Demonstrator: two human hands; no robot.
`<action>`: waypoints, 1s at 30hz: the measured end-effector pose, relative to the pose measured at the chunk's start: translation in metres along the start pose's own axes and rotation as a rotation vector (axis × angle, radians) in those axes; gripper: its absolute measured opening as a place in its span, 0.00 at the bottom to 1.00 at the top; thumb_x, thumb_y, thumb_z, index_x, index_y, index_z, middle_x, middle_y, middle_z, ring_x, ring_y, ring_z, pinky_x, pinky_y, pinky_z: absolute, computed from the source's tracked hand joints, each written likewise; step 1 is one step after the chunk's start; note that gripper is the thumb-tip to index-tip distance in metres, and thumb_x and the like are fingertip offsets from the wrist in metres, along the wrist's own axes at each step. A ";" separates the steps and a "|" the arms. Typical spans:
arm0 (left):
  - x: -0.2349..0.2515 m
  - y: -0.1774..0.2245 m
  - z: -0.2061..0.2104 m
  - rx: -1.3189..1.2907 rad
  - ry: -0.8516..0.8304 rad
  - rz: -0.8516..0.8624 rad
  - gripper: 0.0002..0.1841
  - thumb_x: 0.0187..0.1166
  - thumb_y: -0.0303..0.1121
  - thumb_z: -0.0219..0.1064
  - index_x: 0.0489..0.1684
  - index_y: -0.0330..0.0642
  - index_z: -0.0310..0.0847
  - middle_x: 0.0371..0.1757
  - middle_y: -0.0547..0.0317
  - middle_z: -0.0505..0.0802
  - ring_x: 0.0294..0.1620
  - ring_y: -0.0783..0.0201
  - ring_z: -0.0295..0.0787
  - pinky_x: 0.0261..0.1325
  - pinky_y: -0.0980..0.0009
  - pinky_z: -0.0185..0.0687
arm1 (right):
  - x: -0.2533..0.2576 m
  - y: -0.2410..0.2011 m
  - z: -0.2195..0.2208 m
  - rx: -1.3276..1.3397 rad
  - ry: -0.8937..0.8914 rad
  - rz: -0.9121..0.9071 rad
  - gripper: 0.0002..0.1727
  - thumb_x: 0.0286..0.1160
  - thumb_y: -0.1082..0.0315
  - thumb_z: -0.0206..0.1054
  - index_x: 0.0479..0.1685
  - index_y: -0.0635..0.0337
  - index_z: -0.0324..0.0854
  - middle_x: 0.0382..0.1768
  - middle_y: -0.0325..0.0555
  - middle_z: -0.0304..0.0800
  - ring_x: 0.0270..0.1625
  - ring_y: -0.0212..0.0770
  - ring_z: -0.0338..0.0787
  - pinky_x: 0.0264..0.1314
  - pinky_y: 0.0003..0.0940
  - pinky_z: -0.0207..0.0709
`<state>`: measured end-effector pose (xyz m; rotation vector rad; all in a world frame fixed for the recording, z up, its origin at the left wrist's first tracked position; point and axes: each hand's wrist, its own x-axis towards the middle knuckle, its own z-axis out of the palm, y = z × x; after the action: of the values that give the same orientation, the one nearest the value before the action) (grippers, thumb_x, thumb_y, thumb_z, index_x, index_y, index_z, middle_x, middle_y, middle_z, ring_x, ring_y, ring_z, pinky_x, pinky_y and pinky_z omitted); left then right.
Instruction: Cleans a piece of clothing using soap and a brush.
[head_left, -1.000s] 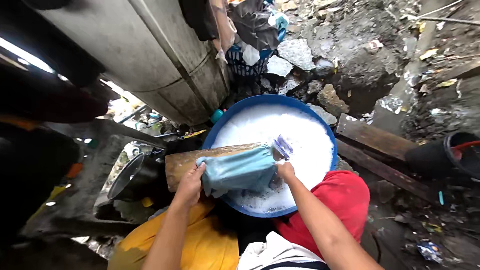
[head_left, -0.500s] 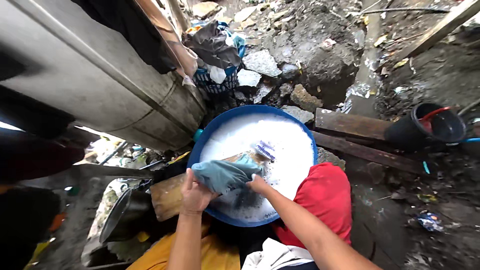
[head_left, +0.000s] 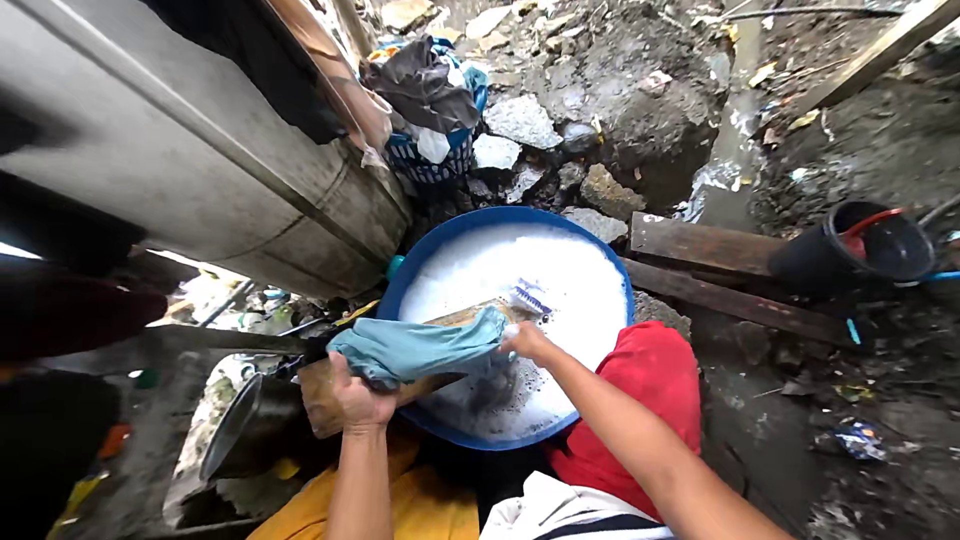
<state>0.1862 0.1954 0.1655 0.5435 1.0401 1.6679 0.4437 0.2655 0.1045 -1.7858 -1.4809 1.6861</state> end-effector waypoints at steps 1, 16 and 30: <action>-0.001 0.009 0.003 0.019 -0.025 0.005 0.33 0.92 0.57 0.23 0.65 0.51 0.73 0.51 0.64 0.94 0.55 0.66 0.92 0.59 0.58 0.91 | -0.002 -0.005 -0.007 0.024 -0.006 -0.018 0.20 0.70 0.70 0.78 0.57 0.73 0.83 0.56 0.64 0.87 0.57 0.53 0.86 0.66 0.54 0.77; 0.001 -0.080 0.042 -0.031 0.115 -0.401 0.24 0.94 0.47 0.34 0.49 0.48 0.78 0.34 0.61 0.91 0.36 0.66 0.90 0.40 0.64 0.89 | -0.028 -0.064 0.064 0.313 -0.106 -0.670 0.19 0.85 0.69 0.61 0.67 0.73 0.81 0.64 0.62 0.87 0.67 0.46 0.86 0.75 0.43 0.76; 0.011 -0.038 0.018 -0.057 0.175 -0.362 0.23 0.94 0.52 0.41 0.57 0.45 0.75 0.44 0.57 0.92 0.46 0.61 0.92 0.49 0.57 0.91 | -0.018 -0.019 0.068 0.593 0.093 -0.488 0.23 0.70 0.79 0.67 0.66 0.77 0.80 0.64 0.59 0.88 0.67 0.39 0.85 0.74 0.35 0.78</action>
<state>0.2167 0.2154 0.1414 0.1586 1.1376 1.4339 0.3804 0.2305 0.1098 -1.0711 -1.0945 1.5385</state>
